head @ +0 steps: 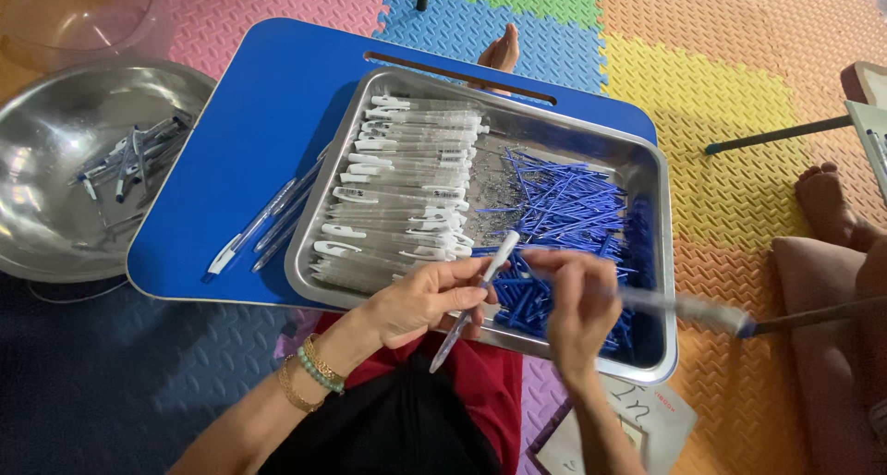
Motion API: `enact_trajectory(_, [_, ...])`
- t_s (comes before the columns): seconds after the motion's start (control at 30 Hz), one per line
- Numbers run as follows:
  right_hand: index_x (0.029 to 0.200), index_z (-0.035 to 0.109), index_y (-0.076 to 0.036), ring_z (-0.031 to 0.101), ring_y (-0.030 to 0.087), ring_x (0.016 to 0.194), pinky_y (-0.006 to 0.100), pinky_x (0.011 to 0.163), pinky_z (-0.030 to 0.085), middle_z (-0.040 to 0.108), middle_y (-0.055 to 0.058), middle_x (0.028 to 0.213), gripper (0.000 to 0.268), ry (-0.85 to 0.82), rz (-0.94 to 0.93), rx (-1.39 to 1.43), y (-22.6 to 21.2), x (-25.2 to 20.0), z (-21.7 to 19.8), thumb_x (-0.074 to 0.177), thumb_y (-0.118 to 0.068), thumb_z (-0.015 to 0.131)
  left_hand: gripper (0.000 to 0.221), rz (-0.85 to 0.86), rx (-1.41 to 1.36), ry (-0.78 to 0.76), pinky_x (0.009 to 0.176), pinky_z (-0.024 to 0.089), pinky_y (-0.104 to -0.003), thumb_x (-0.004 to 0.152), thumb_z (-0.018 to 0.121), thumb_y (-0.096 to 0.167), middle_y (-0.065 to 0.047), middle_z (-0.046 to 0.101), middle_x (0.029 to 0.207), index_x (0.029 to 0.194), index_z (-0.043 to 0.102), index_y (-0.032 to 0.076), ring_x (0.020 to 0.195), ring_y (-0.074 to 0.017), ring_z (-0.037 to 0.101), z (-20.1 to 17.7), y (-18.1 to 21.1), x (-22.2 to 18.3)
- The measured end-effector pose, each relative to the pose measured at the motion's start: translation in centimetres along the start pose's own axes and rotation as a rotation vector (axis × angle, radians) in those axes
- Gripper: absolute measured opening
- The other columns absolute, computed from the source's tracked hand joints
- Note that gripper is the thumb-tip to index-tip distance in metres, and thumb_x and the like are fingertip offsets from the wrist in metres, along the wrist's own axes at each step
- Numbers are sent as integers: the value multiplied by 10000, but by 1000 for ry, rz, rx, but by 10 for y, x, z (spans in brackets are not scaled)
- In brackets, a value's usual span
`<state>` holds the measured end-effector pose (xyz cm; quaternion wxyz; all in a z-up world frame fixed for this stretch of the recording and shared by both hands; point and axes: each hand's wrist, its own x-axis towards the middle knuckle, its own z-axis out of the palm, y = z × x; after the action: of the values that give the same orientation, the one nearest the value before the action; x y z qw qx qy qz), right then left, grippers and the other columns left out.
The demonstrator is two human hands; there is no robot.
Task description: The person assembles multiple pens by inserting blue ink refills into white pen barrels and attaching the pen caps, then placing the finished pens into a metal bowl.
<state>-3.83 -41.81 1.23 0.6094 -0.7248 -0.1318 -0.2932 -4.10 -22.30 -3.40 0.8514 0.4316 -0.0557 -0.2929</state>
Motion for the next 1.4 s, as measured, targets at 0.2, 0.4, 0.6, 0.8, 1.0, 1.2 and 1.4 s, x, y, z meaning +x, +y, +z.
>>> enact_trajectory(0.2, [1212, 751, 77, 710, 168, 913, 355, 869, 618, 762, 146, 963, 285, -302, 448, 309, 36, 18, -19, 1132, -155, 607, 578, -49, -1, -172, 707, 744, -386, 1070, 698, 92, -69, 735, 1029, 1627, 557, 29, 780, -142, 767, -1, 9, 7])
enact_trajectory(0.4, [984, 663, -45, 672, 169, 736, 270, 677, 452, 729, 123, 822, 362, -257, 446, 279, 40, 21, -18, 1211, -271, 494, 776, -93, -58, -318, 731, 730, -517, 1055, 705, 18, -117, 666, 1113, 1759, 385, 83, 828, -179, 755, -1, 0, 2])
enact_trajectory(0.6, [1008, 442, -145, 689, 278, 563, 333, 525, 553, 732, 143, 795, 241, -52, 655, 303, 35, 54, -35, 1213, -271, 457, 998, -317, -108, -420, 832, 717, -501, 1017, 737, 42, -82, 603, 1116, 1843, 197, 191, 908, -172, 731, -6, 6, -5])
enact_trajectory(0.8, [1143, 443, -147, 741, 267, 637, 389, 623, 669, 719, 90, 896, 200, 71, 628, 388, 63, 66, -73, 1245, -318, 454, 943, -364, -169, -441, 789, 730, -460, 1020, 735, 17, -55, 615, 1083, 1825, 263, 156, 883, -155, 710, -7, 3, -6])
enact_trajectory(1.0, [1199, 474, -122, 778, 311, 716, 461, 691, 710, 738, 168, 929, 216, -3, 581, 278, 67, 66, -103, 1250, -330, 443, 951, -396, -196, -415, 774, 733, -464, 1020, 723, -6, -60, 604, 1088, 1830, 261, 185, 870, -175, 713, -12, -10, -7])
enact_trajectory(1.2, [1122, 658, -16, 594, 350, 853, 552, 749, 460, 669, 227, 981, 471, -317, 414, -899, 57, 39, -124, 1223, -399, 403, 978, -403, -232, -419, 784, 736, -457, 1018, 748, 5, -50, 628, 1089, 1833, 234, 179, 881, -162, 730, -8, -4, -8])
enact_trajectory(1.4, [1295, 714, 9, 565, 167, 680, 304, 656, 459, 628, 68, 753, 386, -328, 777, 115, 21, 39, -66, 1182, -287, 494, 988, -404, -195, -407, 796, 726, -470, 1018, 749, 30, -39, 628, 1095, 1837, 230, 216, 880, -147, 725, -4, -2, -5])
